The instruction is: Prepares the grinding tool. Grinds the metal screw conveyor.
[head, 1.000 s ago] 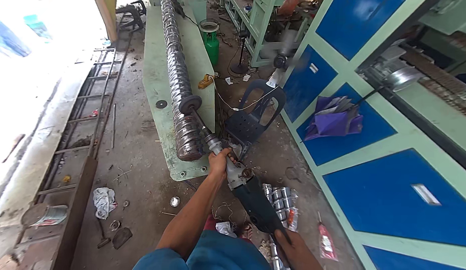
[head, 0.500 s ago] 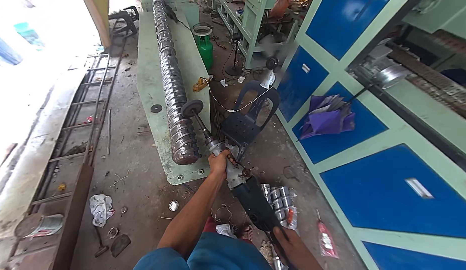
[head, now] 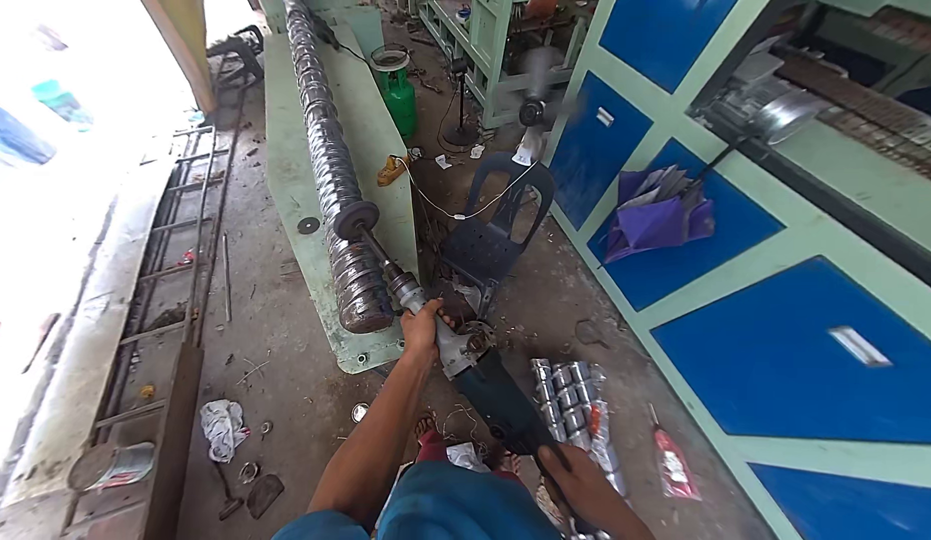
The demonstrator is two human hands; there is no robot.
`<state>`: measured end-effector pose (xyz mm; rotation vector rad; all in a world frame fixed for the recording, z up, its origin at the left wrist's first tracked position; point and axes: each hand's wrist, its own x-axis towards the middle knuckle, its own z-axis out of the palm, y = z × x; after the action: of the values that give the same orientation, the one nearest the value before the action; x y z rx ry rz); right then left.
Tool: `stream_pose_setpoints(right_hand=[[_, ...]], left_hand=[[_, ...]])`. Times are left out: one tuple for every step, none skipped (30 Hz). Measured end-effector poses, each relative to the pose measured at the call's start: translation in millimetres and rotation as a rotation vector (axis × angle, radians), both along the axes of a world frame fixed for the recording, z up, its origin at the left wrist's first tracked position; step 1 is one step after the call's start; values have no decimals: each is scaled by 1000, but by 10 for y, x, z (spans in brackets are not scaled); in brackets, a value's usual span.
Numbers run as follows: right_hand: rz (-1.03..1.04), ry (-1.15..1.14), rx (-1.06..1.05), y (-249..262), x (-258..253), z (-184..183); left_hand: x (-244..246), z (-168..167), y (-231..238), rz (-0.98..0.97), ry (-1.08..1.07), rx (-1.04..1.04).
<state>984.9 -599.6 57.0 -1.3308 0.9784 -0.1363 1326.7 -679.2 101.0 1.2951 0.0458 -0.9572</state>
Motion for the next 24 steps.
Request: stream_pose_setpoints(right_hand=[[-3, 5, 3, -1, -4, -26], [-8, 7, 2, 2, -18, -69], [-14, 7, 5, 0, -31, -112], [-21, 1, 9, -6, -38, -144], [-28, -10, 14, -11, -37, -166], [-39, -29, 27, -13, -29, -184], [-45, -46, 40, -18, -23, -202], [-50, -62, 55, -20, -16, -220], [-59, -74, 70, -16, -8, -243], [-65, -80, 82, -9, 0, -263], [-68, -77, 90, -5, 3, -275], [-73, -74, 102, -2, 3, -282], [-74, -71, 111, -3, -1, -290], [-74, -67, 115, -7, -8, -297], [-72, -62, 117, -12, -12, -301], [-67, -59, 121, -19, -15, -305], [-65, -56, 125, -26, -16, -312], [-66, -55, 130, -30, -15, -315], [-66, -54, 136, -35, -15, -312], [-65, -52, 140, -41, -15, -312], [-61, -51, 143, -46, -19, -311], [-57, -50, 144, -50, -24, -306], [-49, -47, 138, -54, -26, -295], [-42, -41, 134, -55, -25, -276]], left_hand=[[-13, -5, -22, -5, 0, 7], [-28, -22, -44, -9, -1, 14], [-42, -47, -70, -11, -2, 21], [-51, -71, -97, -13, -5, 28], [-56, -92, -119, -18, -9, 36], [-58, -109, -137, -22, -14, 42], [-62, -124, -156, -24, -17, 47], [-62, -143, -176, -26, -20, 52], [-62, -158, -194, -29, -21, 60], [-63, -169, -208, -34, -23, 70], [-66, -183, -221, -38, -24, 83], [-70, -203, -232, -42, -24, 95], [-76, -228, -244, -46, -26, 103], [-81, -252, -257, -49, -30, 110], [-87, -271, -268, -50, -33, 114], [-91, -284, -277, -49, -34, 118], [-95, -292, -285, -45, -36, 122], [-99, -293, -290, -41, -37, 126], [-103, -291, -294, -39, -35, 128], [-108, -283, -296, -38, -37, 130], [-111, -273, -292, -35, -40, 130], [-112, -263, -285, -33, -44, 129], [-113, -245, -272, -32, -48, 127], [-115, -219, -255, -29, -51, 122]])
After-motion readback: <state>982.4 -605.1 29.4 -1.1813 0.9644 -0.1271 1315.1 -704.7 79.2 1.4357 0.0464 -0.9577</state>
